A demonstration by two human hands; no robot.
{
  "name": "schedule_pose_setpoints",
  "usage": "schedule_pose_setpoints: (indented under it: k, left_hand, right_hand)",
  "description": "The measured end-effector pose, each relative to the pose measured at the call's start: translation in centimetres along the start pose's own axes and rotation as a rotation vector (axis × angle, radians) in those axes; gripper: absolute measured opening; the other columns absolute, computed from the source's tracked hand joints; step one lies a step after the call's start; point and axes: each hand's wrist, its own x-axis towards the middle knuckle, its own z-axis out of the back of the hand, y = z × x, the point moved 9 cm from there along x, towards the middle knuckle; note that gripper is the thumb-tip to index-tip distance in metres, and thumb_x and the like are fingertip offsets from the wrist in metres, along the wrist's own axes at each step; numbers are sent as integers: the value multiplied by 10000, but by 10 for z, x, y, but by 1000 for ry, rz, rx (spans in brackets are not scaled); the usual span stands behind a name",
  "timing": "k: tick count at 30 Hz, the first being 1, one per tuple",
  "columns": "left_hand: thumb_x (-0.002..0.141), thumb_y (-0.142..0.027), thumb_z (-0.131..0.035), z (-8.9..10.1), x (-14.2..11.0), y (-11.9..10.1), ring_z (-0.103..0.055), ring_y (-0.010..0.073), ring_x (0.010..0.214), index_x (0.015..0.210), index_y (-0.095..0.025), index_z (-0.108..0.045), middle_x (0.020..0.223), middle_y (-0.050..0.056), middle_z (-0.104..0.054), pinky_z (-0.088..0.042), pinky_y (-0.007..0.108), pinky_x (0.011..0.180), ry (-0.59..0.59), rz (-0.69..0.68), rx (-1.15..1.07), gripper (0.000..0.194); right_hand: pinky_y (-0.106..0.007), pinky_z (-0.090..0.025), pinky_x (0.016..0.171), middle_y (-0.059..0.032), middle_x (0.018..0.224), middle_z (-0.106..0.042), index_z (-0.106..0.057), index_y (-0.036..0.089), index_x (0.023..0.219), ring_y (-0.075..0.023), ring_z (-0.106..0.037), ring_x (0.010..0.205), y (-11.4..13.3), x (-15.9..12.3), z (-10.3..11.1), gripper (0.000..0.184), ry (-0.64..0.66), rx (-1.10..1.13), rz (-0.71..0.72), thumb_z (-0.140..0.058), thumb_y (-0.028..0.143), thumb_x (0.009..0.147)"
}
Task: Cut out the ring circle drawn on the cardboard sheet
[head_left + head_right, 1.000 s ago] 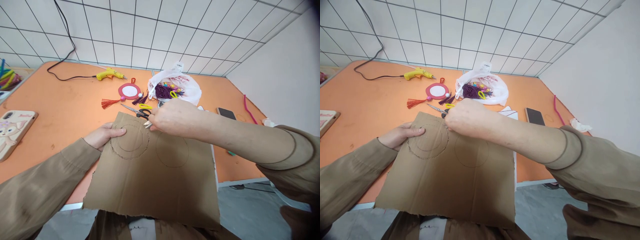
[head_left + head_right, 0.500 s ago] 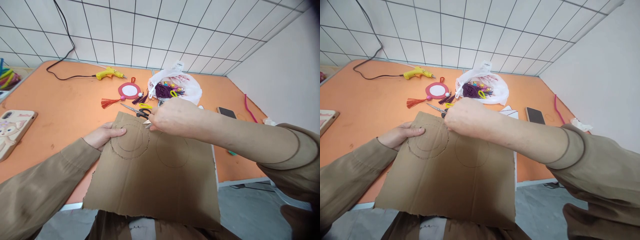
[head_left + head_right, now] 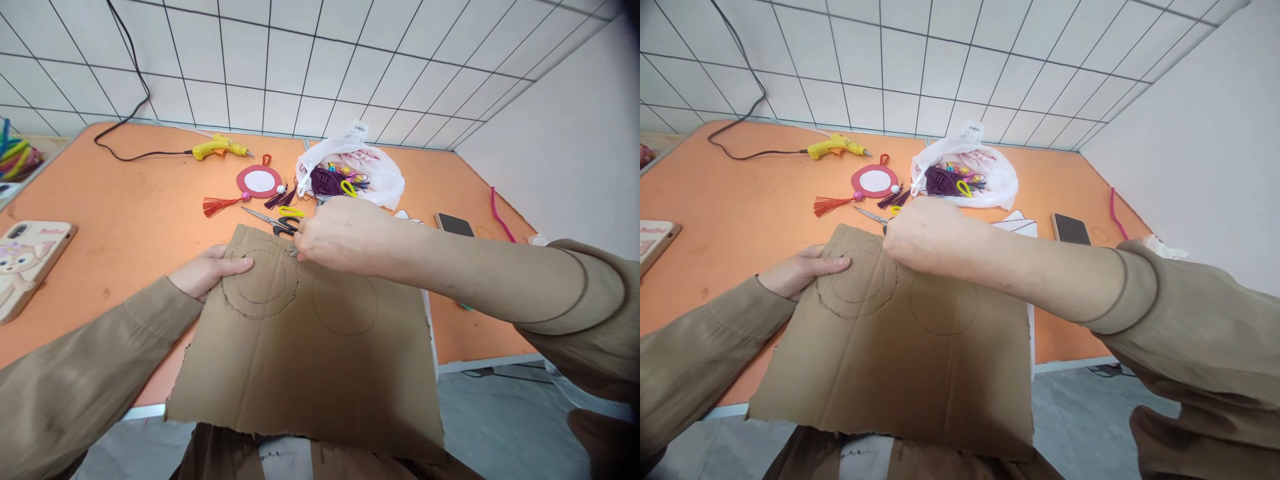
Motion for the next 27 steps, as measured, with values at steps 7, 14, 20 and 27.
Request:
schedule_pose_setpoints:
  k: [7, 14, 20, 27]
  left_hand:
    - [732, -227, -767, 1, 1, 0, -736, 295, 879, 1035, -117, -749, 994, 153, -765, -597, 362, 770, -10, 19, 13, 322]
    - [718, -219, -776, 4, 2, 0, -736, 298, 876, 1025, -102, -748, 1007, 164, -761, -601, 364, 769, -25, 22, 9, 329]
    - [739, -182, -750, 3, 1, 0, -741, 282, 865, 1048, -118, -741, 985, 144, -768, -603, 364, 796, -40, 42, -27, 315]
    - [779, -155, -708, 0, -2, -2, -744, 266, 860, 1031, -120, -740, 971, 130, -773, -612, 319, 743, -37, 45, -43, 256]
  right_hand:
    - [-315, -298, 554, -83, 815, -653, -673, 153, 852, -166, -511, 641, 4, -3, -6, 351, 54, -32, -22, -377, -32, 813]
    - [-316, -289, 570, -137, 870, -662, -649, 87, 944, -160, -510, 657, 5, -10, -2, 383, -33, 20, -30, -269, 37, 932]
    - [-305, -258, 549, -121, 871, -664, -644, 105, 995, -156, -518, 635, -4, -16, -4, 406, -77, 25, -77, -288, 299, 1021]
    - [-310, -260, 580, -96, 793, -629, -657, 101, 927, -156, -501, 629, -20, -23, 0, 481, -64, 2, -171, -286, 391, 1021]
